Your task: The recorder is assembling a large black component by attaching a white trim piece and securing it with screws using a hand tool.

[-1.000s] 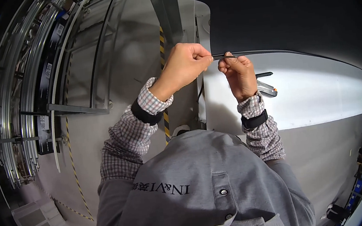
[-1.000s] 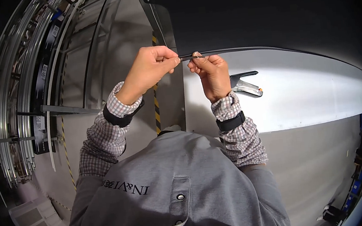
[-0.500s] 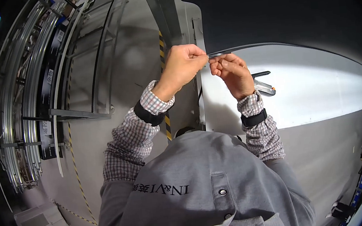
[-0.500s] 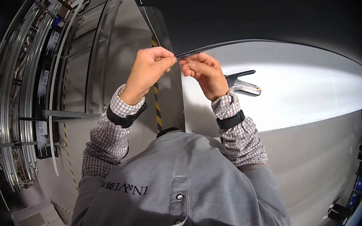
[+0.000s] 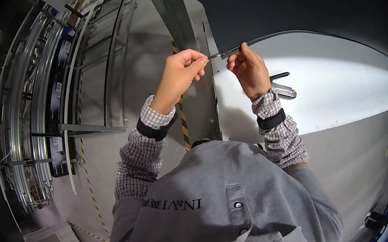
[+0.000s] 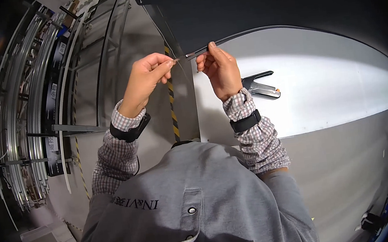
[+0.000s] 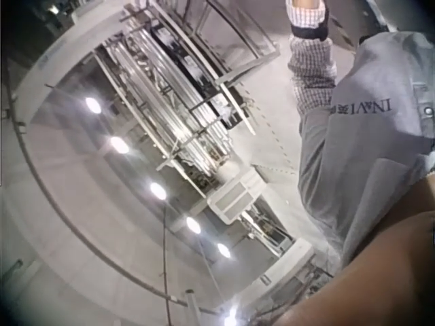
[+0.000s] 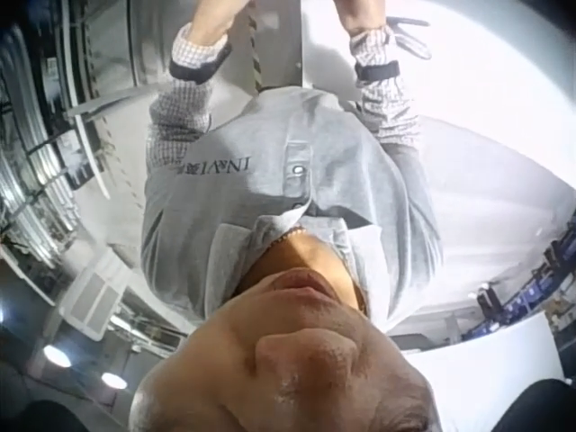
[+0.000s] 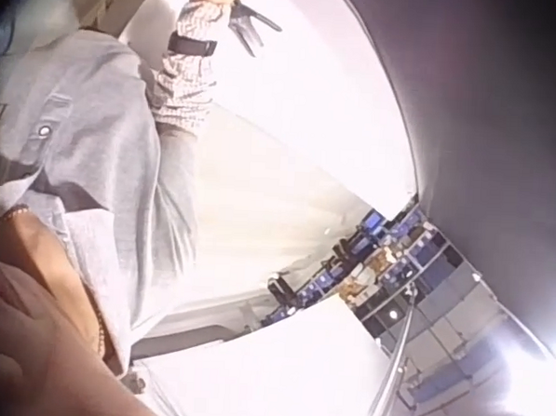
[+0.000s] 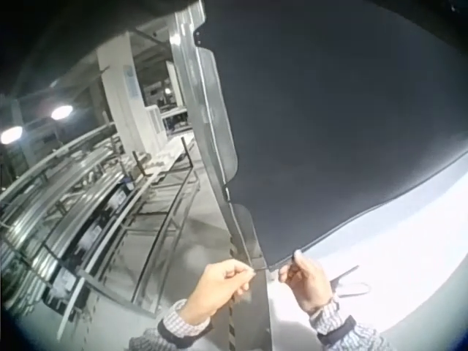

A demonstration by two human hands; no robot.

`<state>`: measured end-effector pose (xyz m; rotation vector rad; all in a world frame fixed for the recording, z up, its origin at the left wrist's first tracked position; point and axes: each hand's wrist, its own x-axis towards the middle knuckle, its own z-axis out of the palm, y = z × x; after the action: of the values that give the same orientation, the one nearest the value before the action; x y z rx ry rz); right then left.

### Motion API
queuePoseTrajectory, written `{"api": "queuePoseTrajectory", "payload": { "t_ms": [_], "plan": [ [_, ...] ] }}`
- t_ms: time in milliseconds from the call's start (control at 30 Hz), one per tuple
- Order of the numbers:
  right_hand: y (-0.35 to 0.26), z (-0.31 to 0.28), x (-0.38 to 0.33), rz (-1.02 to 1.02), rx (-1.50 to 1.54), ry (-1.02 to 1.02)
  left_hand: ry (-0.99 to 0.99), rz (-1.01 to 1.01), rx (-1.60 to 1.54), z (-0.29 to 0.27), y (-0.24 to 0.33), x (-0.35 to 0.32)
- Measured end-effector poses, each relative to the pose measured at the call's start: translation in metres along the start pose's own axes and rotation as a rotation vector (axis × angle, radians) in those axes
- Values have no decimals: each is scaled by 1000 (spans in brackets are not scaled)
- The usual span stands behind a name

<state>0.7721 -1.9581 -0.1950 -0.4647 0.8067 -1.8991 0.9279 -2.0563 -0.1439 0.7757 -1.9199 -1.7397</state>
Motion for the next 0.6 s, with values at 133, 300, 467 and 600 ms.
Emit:
{"api": "queuePoseTrajectory", "payload": {
  "t_ms": [133, 300, 467, 600],
  "plan": [
    [-1, -2, 2, -14, 32, 57, 0, 3, 80, -7, -4, -5],
    [-1, 1, 3, -16, 3, 69, 38, 23, 77, -9, -6, -9],
    [3, 1, 4, -49, -19, 39, 85, 114, 138, -1, -1, -6],
    [2, -1, 4, -77, -6, 72, 92, 74, 215, -2, 3, -5]
  ]
}}
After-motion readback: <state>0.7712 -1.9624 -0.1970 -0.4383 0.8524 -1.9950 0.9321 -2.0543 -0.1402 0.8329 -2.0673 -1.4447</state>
